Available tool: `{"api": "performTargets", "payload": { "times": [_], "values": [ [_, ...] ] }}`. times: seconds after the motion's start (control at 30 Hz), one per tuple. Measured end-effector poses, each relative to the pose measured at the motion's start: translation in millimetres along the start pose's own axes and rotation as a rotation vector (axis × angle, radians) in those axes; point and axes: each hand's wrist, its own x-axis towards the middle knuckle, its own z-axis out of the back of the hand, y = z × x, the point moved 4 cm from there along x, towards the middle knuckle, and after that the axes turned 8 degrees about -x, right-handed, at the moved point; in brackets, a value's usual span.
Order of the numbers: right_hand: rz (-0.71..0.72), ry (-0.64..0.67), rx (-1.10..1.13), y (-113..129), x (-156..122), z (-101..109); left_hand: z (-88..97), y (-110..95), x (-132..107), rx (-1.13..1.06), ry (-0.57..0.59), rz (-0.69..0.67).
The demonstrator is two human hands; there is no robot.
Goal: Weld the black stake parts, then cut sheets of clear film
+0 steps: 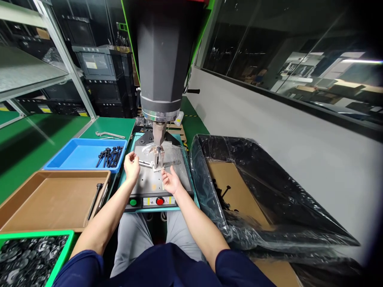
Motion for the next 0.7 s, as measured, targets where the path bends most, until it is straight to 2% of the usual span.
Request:
{"api": "performTargets", "payload": {
  "times": [0.07,0.13,0.2,0.27,0.4,0.7],
  "values": [
    [0.000,-0.022,-0.043,-9,-6,2,-8.2,-22,-8,0.124,0.099,-0.237],
    [0.003,-0.051,-0.082,-19,-11,6,-24.7,-40,-15,0.215,0.298,-0.423],
    [-0.002,-0.080,-0.110,-28,-15,10,-43.4,-50,-21,0.284,0.510,-0.556],
    [-0.022,-0.104,-0.128,-37,-18,16,-58.3,-50,-22,0.354,0.640,-0.629],
    [-0.061,-0.134,-0.163,-48,-23,29,-73.2,-40,-17,0.446,0.720,-0.665],
    [-0.111,-0.194,-0.199,-62,-31,45,-73.5,-32,-8,0.477,0.735,-0.745]
  ]
}}
